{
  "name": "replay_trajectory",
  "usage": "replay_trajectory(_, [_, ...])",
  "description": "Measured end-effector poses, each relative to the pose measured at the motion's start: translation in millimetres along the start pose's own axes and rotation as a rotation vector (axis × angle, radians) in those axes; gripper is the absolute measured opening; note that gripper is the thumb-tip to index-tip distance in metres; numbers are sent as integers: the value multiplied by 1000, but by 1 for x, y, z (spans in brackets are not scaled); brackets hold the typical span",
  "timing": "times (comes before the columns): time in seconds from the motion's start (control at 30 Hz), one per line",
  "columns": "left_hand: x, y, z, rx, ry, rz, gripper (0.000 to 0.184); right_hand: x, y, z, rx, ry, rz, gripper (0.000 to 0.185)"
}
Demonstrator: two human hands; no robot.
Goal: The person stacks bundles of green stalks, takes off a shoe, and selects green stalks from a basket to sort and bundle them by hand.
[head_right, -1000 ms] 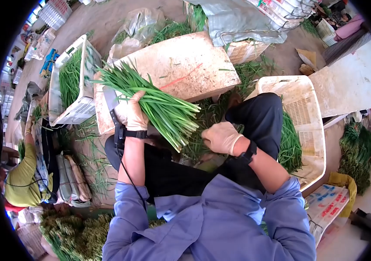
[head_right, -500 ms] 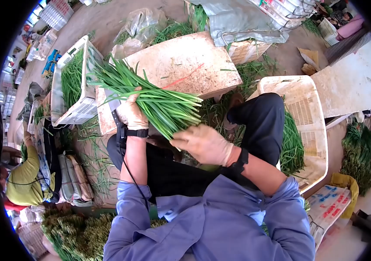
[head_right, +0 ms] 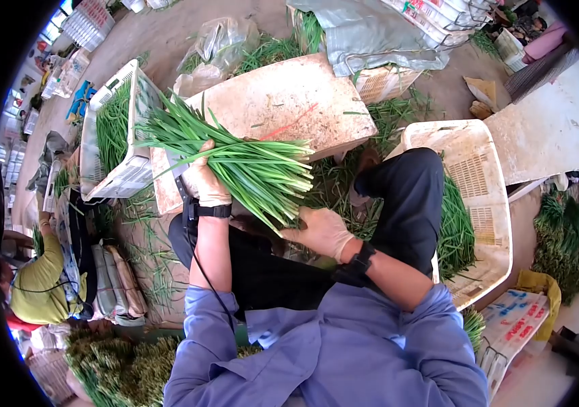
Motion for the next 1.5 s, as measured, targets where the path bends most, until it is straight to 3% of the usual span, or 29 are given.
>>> replay_trajectory(0.03, [8, -17, -2, 6, 22, 72, 22, 1, 2, 7, -219, 54, -57, 59])
replay_trajectory(0.13, [-13, 23, 4, 95, 84, -15, 22, 12, -28, -5, -751, -198, 289, 47])
replay_trajectory(0.17, [-16, 28, 7, 91, 114, -15, 25, 14, -27, -10, -811, -195, 328, 31])
replay_trajectory(0.27, [-11, 17, -3, 36, 46, 25, 30, -1, 2, -52, -196, -29, 54, 27])
replay_trajectory(0.3, [-8, 16, -4, 1, 70, 28, 30, 7, 17, -45, 242, 49, -49, 51])
replay_trajectory(0.33, [-4, 11, -6, -9, 42, 18, 30, 3, 19, -49, 434, 86, -177, 74])
replay_trajectory(0.4, [-8, 15, -6, -38, -19, -6, 30, -4, 14, -53, -324, 32, -86, 79])
replay_trajectory(0.43, [-8, 10, 8, 76, 137, 89, 29, -7, 13, -35, -635, 19, -47, 76])
replay_trajectory(0.53, [1, 1, -8, -23, 30, 18, 33, 4, -16, -12, 269, 339, 450, 48])
replay_trajectory(0.57, [-5, 8, -9, -38, -9, 7, 35, 8, -14, -27, 362, 205, 540, 38])
replay_trajectory(0.6, [0, 2, -9, -20, 12, 16, 33, -4, -1, -49, 585, 45, 458, 35])
replay_trajectory(0.67, [15, -12, -20, -129, -33, -80, 32, -22, 62, -55, 591, -49, -58, 35])
replay_trajectory(0.73, [10, -4, -6, -117, 21, -44, 24, -23, 111, -42, 86, -46, -374, 35])
replay_trajectory(0.77, [12, -6, -1, -176, 44, -27, 27, -28, 116, -42, -164, -7, -392, 41])
replay_trajectory(0.8, [15, -10, 5, -235, 67, -6, 29, -36, 109, -37, -387, -30, -284, 58])
replay_trajectory(0.87, [14, -11, 31, -193, 179, 21, 28, -49, 98, -13, -400, 165, -280, 84])
replay_trajectory(0.93, [15, -16, 44, -261, 165, 97, 31, -64, 77, 9, -125, 158, -172, 107])
replay_trajectory(0.97, [14, -12, 55, -289, 174, 98, 32, -73, 68, 20, -133, 185, -141, 119])
replay_trajectory(1.07, [24, -30, 69, -385, 106, 69, 38, -83, 45, 38, -472, 253, -12, 127])
replay_trajectory(1.1, [28, -35, 76, -380, 104, 68, 38, -88, 37, 30, -451, 201, -19, 129])
replay_trajectory(1.2, [42, -42, 100, -337, 289, 43, 41, -104, 5, -11, -747, 136, 90, 121])
replay_trajectory(1.27, [41, -60, 108, -277, 271, 99, 49, -98, -13, -40, -1104, 19, 187, 91])
replay_trajectory(1.3, [47, -80, 101, -333, 272, 180, 67, -93, -16, -49, -1249, -38, 186, 82])
replay_trajectory(1.37, [51, -101, 100, -368, 178, 256, 74, -81, -22, -63, -1558, -145, 191, 60])
replay_trajectory(1.47, [47, -107, 109, -546, 35, 441, 90, -77, -38, -88, -1888, -135, 242, 54])
replay_trajectory(1.5, [56, -126, 90, -803, -174, 502, 90, -77, -39, -92, -1943, -87, 242, 52])
Point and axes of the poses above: each hand's wrist, its own x-axis away from the middle knuckle, its own y-axis out of the back of the hand, z = x × y, the point moved 9 cm from there along -x, towards the middle knuckle
